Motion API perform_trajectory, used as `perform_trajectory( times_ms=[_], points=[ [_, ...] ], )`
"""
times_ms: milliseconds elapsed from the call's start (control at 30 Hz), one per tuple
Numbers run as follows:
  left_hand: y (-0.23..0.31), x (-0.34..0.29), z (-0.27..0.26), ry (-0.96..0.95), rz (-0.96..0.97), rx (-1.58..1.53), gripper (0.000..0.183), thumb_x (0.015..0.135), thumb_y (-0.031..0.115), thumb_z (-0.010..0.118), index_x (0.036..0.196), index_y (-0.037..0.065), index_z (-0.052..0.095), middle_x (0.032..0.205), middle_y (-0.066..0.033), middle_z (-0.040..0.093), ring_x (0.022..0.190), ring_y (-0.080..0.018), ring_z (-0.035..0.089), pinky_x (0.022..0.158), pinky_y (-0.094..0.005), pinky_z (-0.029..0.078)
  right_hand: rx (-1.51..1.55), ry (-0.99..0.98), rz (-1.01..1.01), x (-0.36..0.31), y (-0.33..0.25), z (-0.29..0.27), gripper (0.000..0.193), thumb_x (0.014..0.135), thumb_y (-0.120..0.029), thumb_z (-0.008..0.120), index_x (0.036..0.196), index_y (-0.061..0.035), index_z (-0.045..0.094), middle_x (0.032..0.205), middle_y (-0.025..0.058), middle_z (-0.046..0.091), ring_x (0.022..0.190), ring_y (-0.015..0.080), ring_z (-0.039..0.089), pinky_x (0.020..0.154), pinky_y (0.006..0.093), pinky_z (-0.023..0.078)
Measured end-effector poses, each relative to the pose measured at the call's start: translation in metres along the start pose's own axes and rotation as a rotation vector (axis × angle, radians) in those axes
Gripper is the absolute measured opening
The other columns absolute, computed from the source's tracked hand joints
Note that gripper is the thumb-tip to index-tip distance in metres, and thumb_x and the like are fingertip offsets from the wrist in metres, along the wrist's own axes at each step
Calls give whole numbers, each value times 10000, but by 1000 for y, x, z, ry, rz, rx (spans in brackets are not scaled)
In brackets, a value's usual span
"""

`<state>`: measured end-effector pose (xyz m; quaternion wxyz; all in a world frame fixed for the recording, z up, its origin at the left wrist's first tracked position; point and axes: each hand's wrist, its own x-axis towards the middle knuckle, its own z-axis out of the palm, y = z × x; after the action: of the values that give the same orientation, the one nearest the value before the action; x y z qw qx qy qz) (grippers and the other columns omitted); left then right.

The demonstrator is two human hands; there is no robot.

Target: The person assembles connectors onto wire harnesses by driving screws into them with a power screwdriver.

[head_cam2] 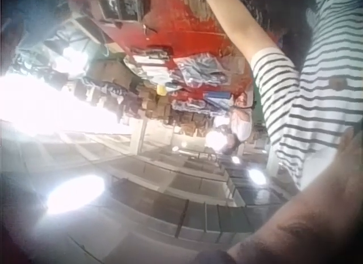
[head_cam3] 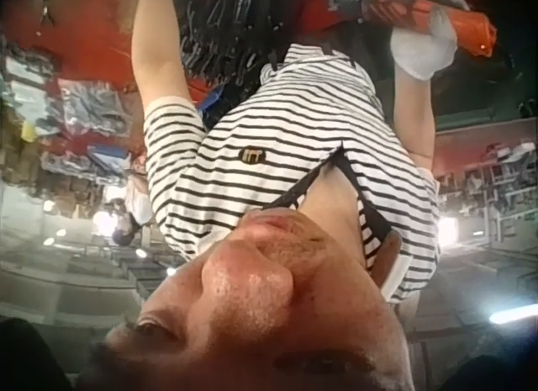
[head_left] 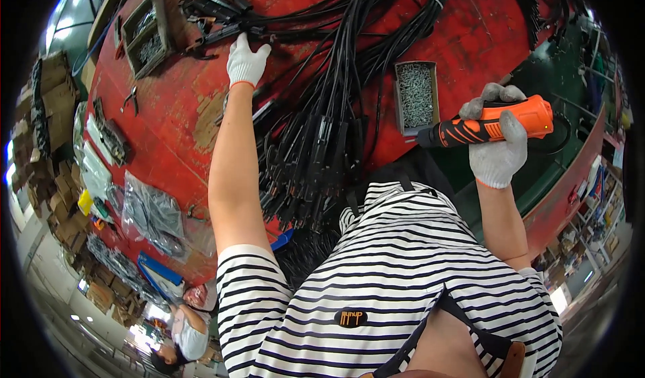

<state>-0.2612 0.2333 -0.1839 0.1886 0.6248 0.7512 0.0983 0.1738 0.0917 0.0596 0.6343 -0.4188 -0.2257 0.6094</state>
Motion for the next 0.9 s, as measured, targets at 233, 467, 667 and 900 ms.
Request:
perform_trajectory(
  times_ms=[233,467,667,900],
  points=[
    [37,14,-10,-151,-193,194,1006,707,710,805,1363,-24,599,1406,-279,595,1296,-439,585,1097,-529,485,-78,123,-4,-10,9,-22,363,917,-176,695,1266,-122,606,1185,105,654,930,250,706,912,459,523],
    [33,-17,4,-76,526,289,563,884,409,744,1370,168,594,1228,-185,689,1191,-385,651,969,-537,532,-36,139,56,-11,16,-6,351,916,-129,683,1255,-111,595,1144,102,649,918,257,709,874,462,554],
    [43,-5,0,-336,434,288,500,923,402,701,1370,217,574,1127,-184,713,1049,-422,708,879,-536,567,-4,112,27,-13,13,12,326,923,-83,657,1240,-92,585,1116,128,651,904,276,719,838,461,610],
    [82,-22,-135,-435,309,595,298,907,329,665,1132,133,668,1004,-197,763,1014,-409,730,854,-546,571,-62,99,17,-15,-5,-9,331,912,-128,681,1234,-122,603,1136,106,644,902,261,715,842,463,579]
  ],
)
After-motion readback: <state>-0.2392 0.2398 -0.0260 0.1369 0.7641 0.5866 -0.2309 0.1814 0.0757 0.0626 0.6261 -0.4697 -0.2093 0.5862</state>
